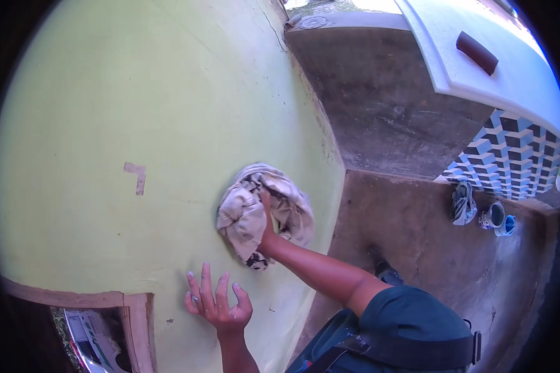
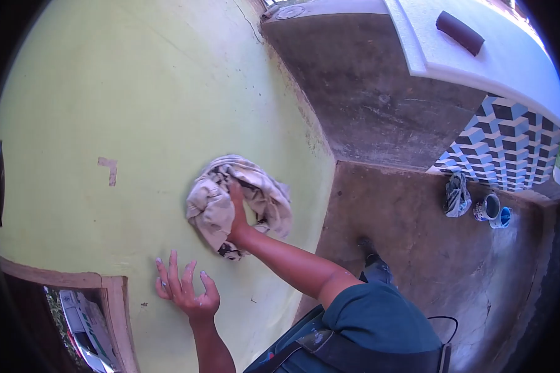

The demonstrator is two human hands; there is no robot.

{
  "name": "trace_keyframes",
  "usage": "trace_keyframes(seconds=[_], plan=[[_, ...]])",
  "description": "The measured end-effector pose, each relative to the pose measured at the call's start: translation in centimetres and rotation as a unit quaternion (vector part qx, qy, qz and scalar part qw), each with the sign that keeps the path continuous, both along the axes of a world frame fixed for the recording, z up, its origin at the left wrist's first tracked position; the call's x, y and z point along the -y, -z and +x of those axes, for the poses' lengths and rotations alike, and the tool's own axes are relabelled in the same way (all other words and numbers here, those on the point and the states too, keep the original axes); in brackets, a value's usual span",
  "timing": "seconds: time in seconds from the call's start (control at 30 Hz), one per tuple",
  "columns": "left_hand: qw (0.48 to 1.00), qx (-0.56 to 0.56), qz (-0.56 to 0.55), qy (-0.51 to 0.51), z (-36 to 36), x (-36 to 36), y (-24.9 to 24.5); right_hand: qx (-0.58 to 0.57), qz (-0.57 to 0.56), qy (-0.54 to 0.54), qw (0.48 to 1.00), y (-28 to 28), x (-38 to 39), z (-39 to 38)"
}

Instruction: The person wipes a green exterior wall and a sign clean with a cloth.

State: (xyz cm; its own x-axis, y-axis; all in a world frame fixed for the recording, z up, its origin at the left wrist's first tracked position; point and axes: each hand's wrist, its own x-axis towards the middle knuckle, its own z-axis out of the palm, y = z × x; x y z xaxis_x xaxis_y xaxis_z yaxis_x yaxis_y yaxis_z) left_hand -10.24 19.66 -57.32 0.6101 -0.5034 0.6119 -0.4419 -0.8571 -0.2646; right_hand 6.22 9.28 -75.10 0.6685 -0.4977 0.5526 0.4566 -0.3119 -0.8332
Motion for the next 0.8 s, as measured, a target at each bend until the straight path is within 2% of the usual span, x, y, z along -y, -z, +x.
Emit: trace_keyframes(seconds=[0.03, 0.07, 0.17, 0.23, 0.27, 0.3, 0.33, 0.37, 0.43, 0.47, 0.57, 0.67, 0.8], plan=[[0.998, -0.01, 0.047, -0.031, 0.8, 0.5, -0.7, -0.007, 0.106, 0.005, 0.994, 2.3, 0.9, 1.8], [0.994, -0.019, 0.093, -0.062, 1.6, 1.1, -1.3, -0.024, 0.164, -0.002, 0.986, 4.4, 2.0, 2.3], [0.984, -0.023, 0.137, -0.107, 3.2, 2.2, -3.7, -0.099, 0.297, 0.001, 0.95, 11.8, 5.4, 3.5], [0.977, -0.021, 0.165, -0.135, 3.9, 3.4, -5.1, -0.178, 0.256, 0.068, 0.948, 19.5, 6.9, 7.3], [0.976, -0.019, 0.168, -0.135, 4.4, 4.0, -5.8, -0.214, 0.235, 0.101, 0.943, 20.9, 7.4, 8.6], [0.976, -0.014, 0.173, -0.132, 4.9, 4.5, -6.6, -0.206, 0.241, 0.097, 0.944, 19.2, 8.2, 8.5], [0.976, -0.001, 0.176, -0.131, 5.6, 5.0, -7.5, 0.005, 0.493, -0.089, 0.865, 15.8, 9.4, 7.8], [0.975, 0.017, 0.181, -0.13, 6.3, 5.5, -8.2, 0.025, 0.488, -0.103, 0.866, 11.9, 10.2, 6.9], [0.973, 0.039, 0.182, -0.136, 7.1, 6.4, -9.6, 0.007, 0.288, -0.044, 0.956, 3.3, 10.9, 4.6], [0.971, 0.063, 0.184, -0.141, 7.7, 6.9, -10.5, 0.032, 0.204, -0.031, 0.978, -1.1, 11.5, 3.6], [0.963, 0.116, 0.186, -0.154, 9.2, 7.7, -11.4, 0.108, 0.031, -0.017, 0.994, -10.5, 13.1, 3.2], [0.959, 0.143, 0.184, -0.162, 9.7, 8.0, -11.3, 0.145, -0.083, -0.044, 0.985, -13.8, 15.3, 7.9], [0.958, 0.143, 0.18, -0.172, 9.9, 8.0, -11.0, 0.185, -0.115, -0.033, 0.975, -12.8, 19.6, 14.3]])
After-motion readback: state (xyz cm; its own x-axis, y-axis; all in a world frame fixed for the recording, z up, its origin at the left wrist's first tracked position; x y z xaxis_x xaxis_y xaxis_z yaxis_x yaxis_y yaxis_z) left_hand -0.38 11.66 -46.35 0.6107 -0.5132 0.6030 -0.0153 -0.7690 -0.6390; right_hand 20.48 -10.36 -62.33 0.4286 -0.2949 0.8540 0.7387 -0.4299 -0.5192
